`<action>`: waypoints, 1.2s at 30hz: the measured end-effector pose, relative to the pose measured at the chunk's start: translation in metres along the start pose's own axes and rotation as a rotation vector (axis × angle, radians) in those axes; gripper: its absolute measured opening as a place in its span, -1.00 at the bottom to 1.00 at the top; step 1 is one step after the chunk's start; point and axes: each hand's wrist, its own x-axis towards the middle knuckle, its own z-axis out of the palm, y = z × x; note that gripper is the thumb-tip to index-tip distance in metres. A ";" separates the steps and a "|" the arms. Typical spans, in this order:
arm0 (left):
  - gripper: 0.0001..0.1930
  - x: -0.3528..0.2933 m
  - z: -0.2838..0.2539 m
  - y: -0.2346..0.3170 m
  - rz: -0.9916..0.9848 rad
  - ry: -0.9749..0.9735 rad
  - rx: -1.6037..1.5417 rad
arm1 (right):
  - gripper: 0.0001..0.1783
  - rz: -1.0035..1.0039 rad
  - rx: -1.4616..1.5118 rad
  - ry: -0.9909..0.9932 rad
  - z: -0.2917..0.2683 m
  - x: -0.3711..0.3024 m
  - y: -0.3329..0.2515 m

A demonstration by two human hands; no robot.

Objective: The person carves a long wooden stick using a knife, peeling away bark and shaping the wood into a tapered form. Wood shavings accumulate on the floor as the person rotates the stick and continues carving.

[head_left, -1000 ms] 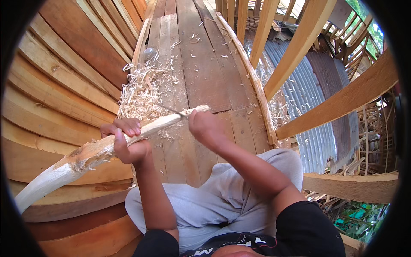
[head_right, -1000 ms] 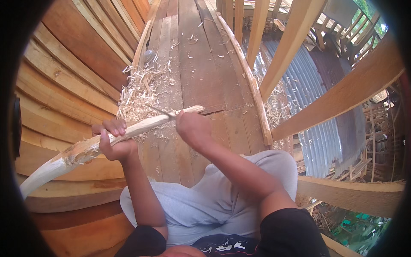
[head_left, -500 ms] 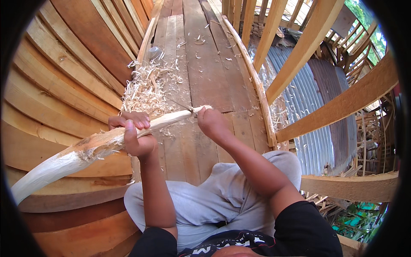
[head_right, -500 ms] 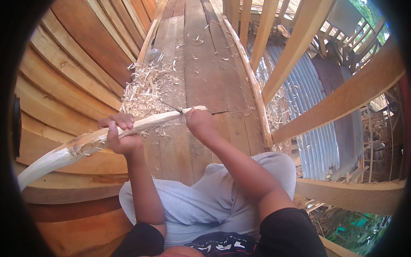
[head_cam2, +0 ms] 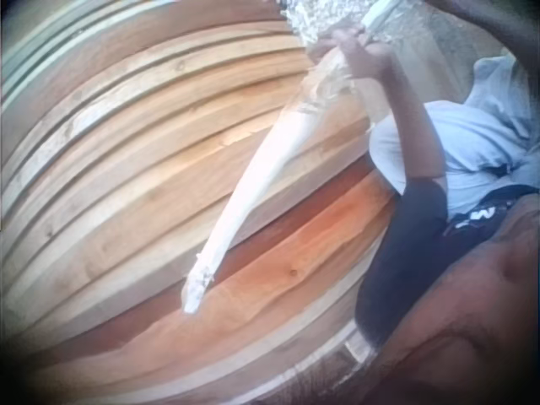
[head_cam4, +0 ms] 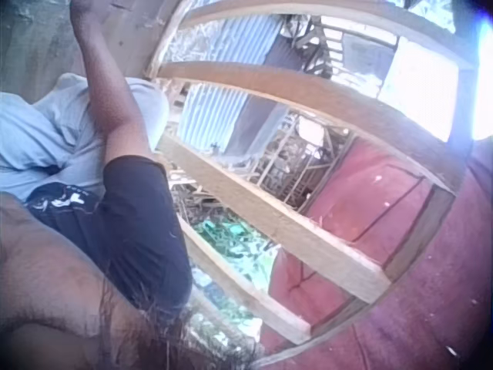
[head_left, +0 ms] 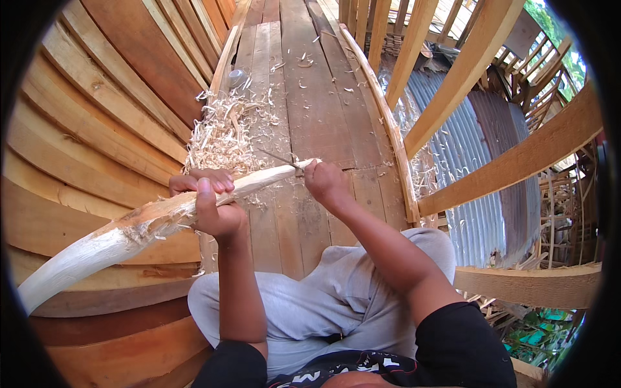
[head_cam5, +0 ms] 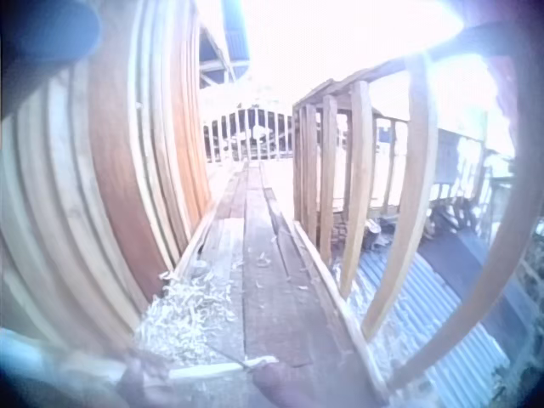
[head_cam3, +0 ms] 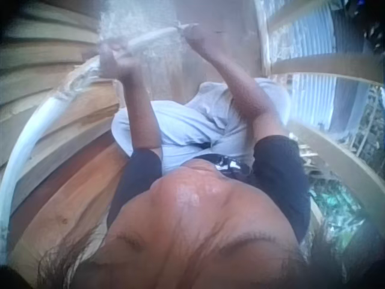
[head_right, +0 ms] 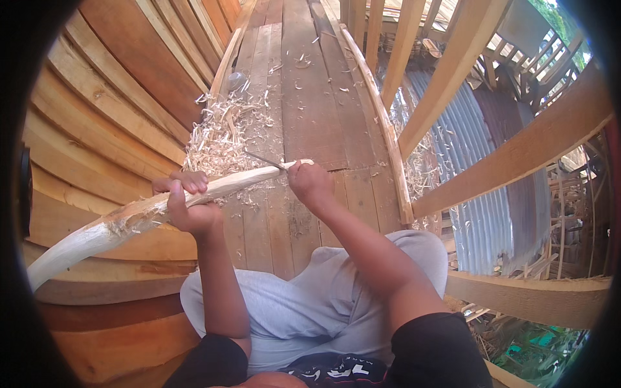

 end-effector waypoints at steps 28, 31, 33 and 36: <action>-0.84 0.004 -0.010 -0.002 -0.006 0.052 -0.067 | -0.39 0.081 0.112 -0.258 -0.040 -0.021 -0.037; -0.83 0.004 -0.011 0.000 0.022 0.008 -0.086 | -0.38 -0.032 0.079 -0.224 -0.042 -0.027 -0.056; -0.85 0.000 -0.004 0.004 0.035 -0.037 -0.002 | -0.37 -0.009 0.090 -0.176 -0.024 -0.016 -0.032; -0.85 0.000 0.006 0.001 0.014 -0.120 -0.084 | -0.37 0.169 0.022 -0.083 0.041 0.024 0.099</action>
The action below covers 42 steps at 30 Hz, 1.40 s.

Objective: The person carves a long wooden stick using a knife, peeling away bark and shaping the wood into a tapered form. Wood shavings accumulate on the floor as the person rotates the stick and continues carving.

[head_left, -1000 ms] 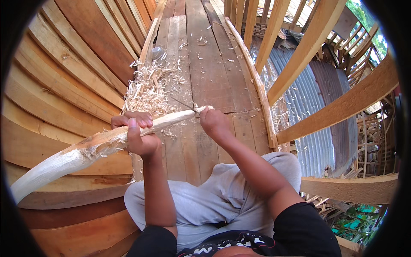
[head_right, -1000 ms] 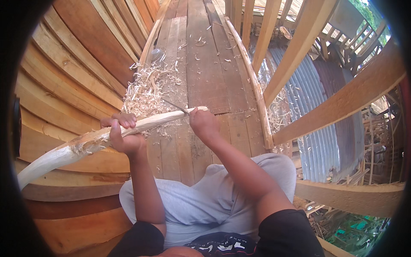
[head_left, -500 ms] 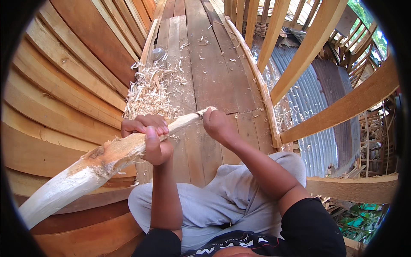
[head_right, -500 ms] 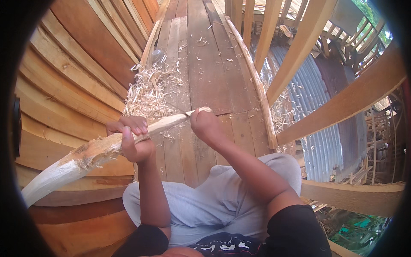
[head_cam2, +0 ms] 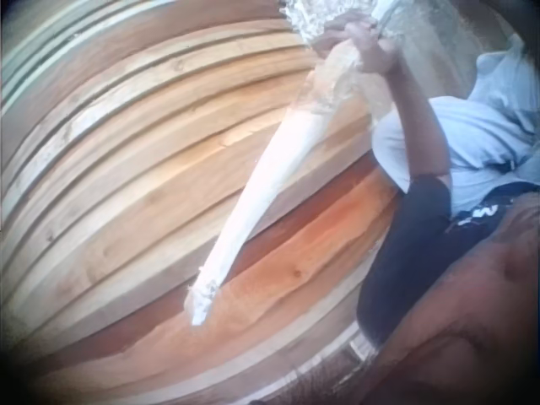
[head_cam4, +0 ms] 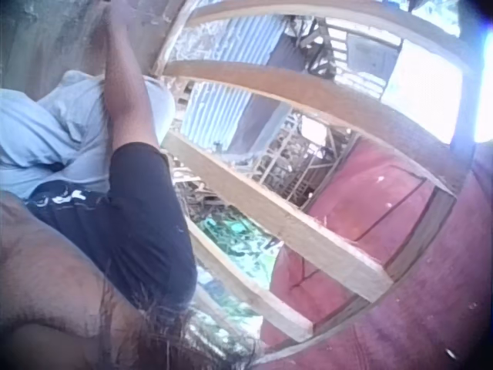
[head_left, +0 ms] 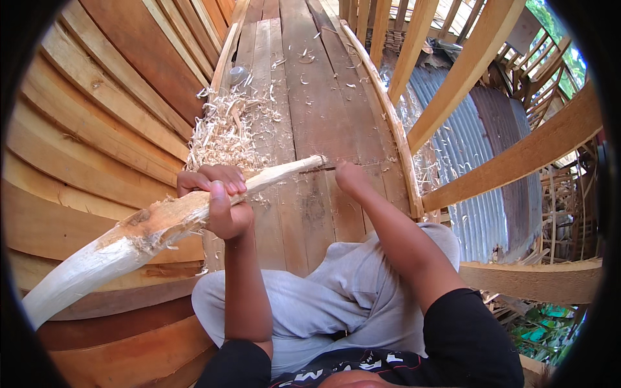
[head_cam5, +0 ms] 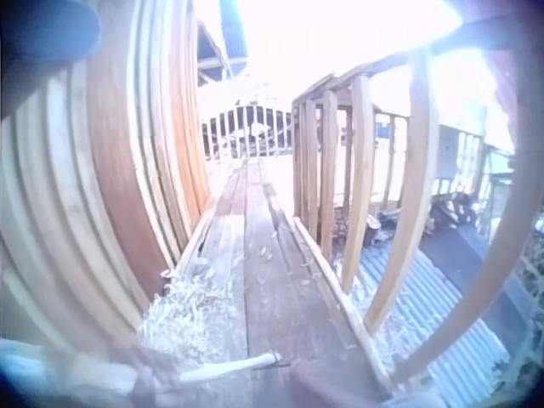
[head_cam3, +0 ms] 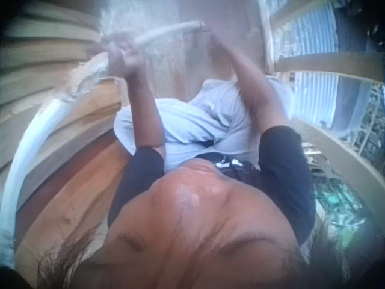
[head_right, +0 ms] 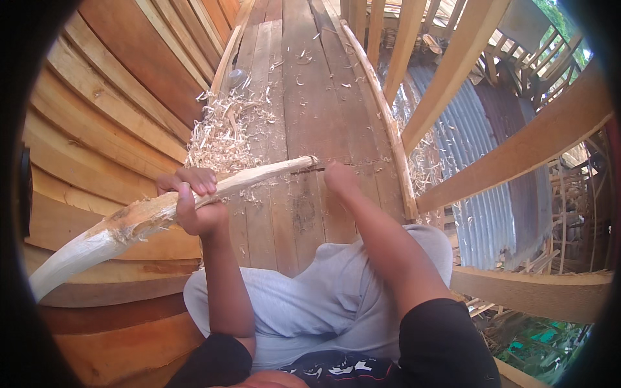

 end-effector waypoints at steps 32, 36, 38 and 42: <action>-0.77 -0.001 0.011 0.011 0.038 -0.119 0.062 | -0.57 -0.198 -0.194 -0.272 -0.011 -0.017 -0.050; -0.73 0.000 -0.004 0.011 0.030 -0.005 -0.037 | -0.49 -0.268 0.077 -0.276 -0.082 -0.084 -0.155; -0.84 0.003 -0.002 0.015 0.033 0.061 0.087 | -0.42 -0.198 0.124 -0.214 -0.069 -0.082 -0.151; -0.83 0.009 -0.018 0.010 0.010 0.154 0.090 | -0.36 -0.146 0.192 -0.194 -0.020 -0.040 -0.093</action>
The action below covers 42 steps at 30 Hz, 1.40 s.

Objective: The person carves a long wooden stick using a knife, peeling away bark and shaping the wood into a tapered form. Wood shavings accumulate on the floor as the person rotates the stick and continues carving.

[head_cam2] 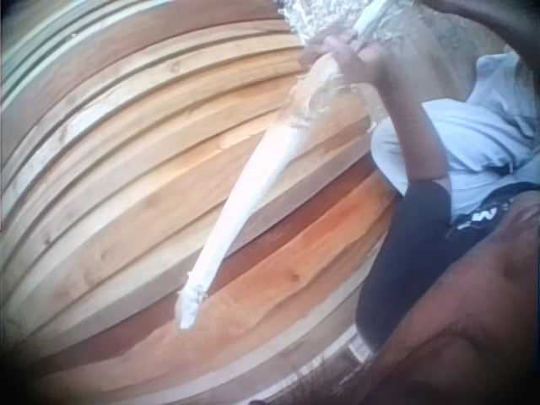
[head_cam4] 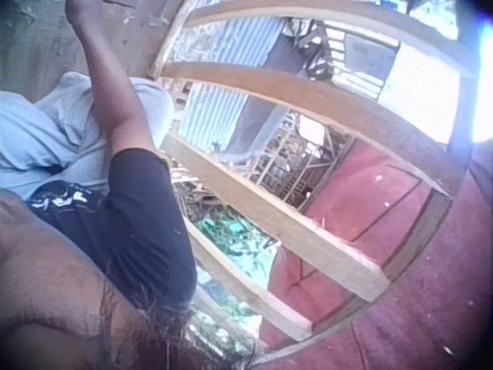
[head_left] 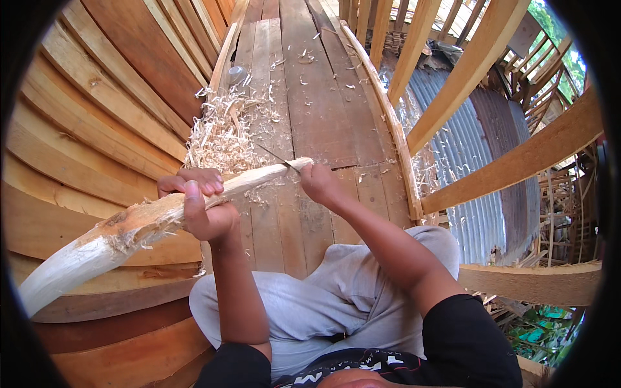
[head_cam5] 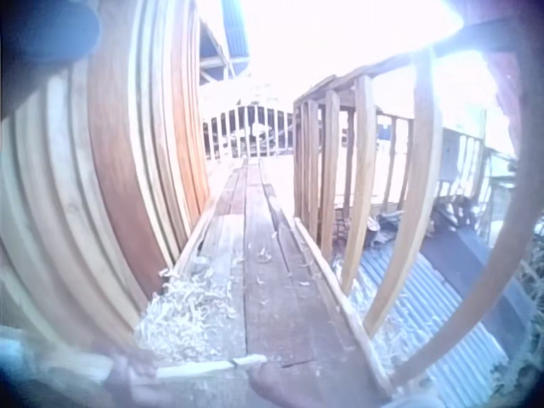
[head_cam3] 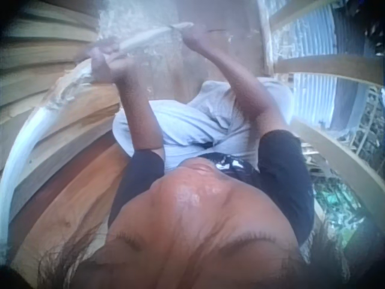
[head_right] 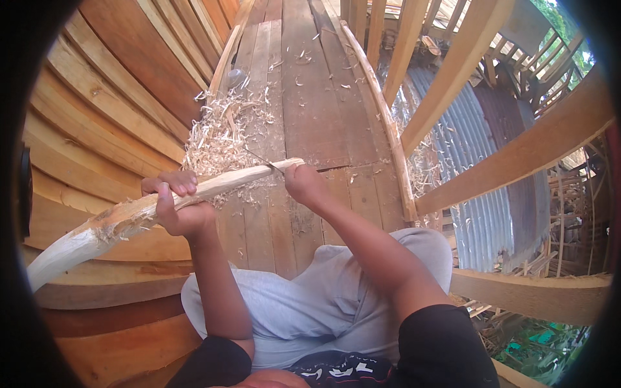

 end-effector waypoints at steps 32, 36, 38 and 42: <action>-0.81 -0.006 -0.002 -0.018 -0.010 -0.287 -0.102 | -0.37 -0.033 -0.102 0.024 -0.031 -0.030 -0.056; -0.81 -0.010 0.002 -0.020 -0.022 -0.266 -0.111 | -0.38 0.023 -0.106 0.167 -0.019 0.008 0.003; -0.81 -0.002 0.000 -0.022 -0.001 -0.276 -0.124 | -0.37 0.008 -0.093 0.141 -0.010 0.004 -0.009; -0.82 -0.005 -0.001 -0.022 -0.010 -0.278 -0.138 | -0.38 -0.065 -0.068 0.148 -0.008 -0.002 -0.016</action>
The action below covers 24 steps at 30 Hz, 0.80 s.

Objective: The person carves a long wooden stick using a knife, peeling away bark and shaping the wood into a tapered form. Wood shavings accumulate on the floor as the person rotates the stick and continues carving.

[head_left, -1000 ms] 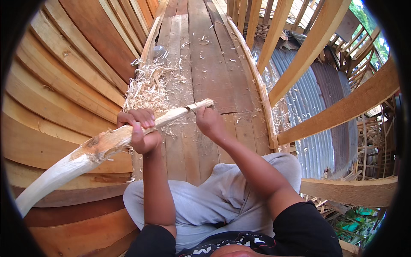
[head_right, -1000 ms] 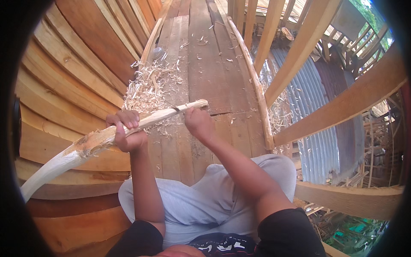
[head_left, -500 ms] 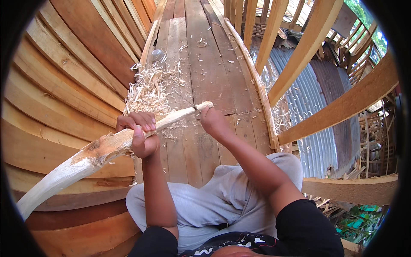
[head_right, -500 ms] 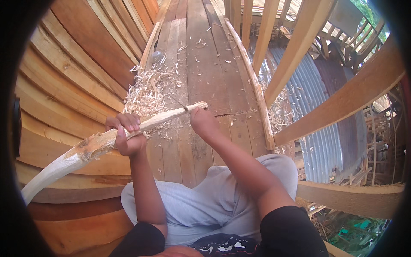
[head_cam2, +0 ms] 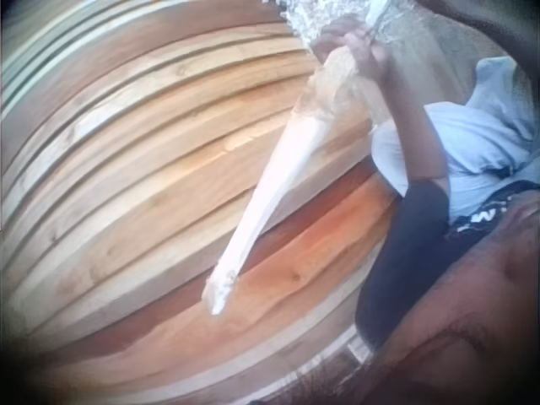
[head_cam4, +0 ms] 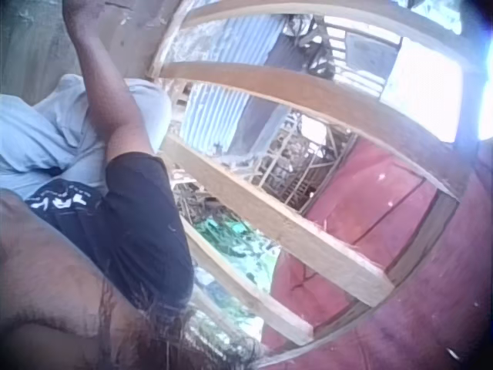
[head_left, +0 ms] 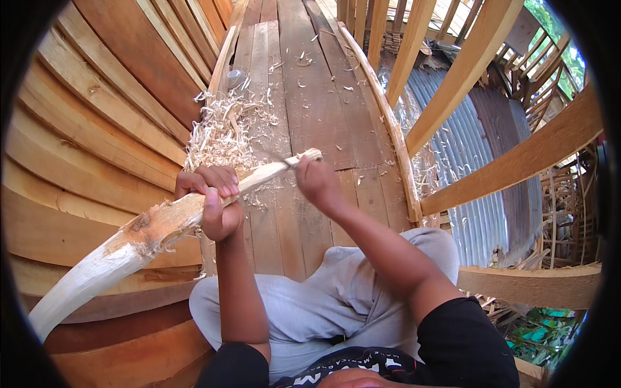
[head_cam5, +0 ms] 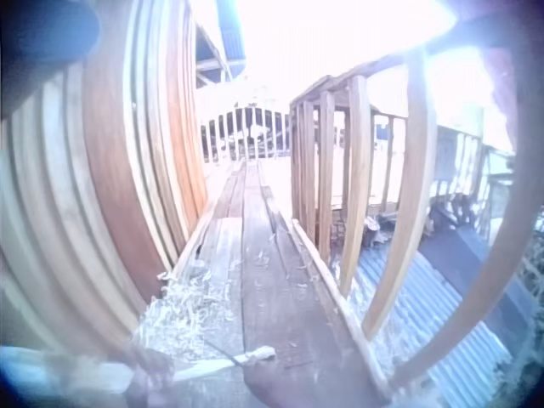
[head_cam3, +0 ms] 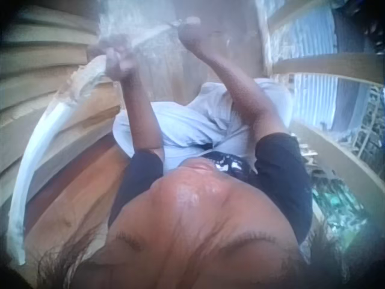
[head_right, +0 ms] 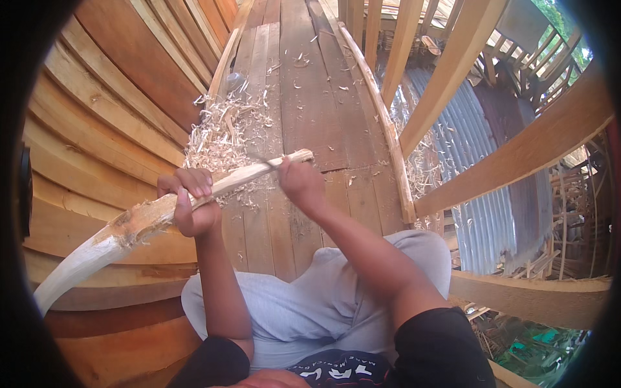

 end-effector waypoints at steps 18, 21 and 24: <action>-0.79 -0.003 0.009 0.002 -0.006 -0.022 0.045 | -0.42 0.157 -0.008 -0.234 -0.008 0.005 -0.006; -0.81 0.000 -0.009 0.002 -0.022 0.071 0.028 | -0.47 -0.067 0.092 -0.256 -0.032 -0.022 -0.044; -0.81 0.003 -0.021 0.005 -0.023 0.128 0.011 | -0.49 -0.014 0.069 -0.321 -0.015 -0.007 -0.017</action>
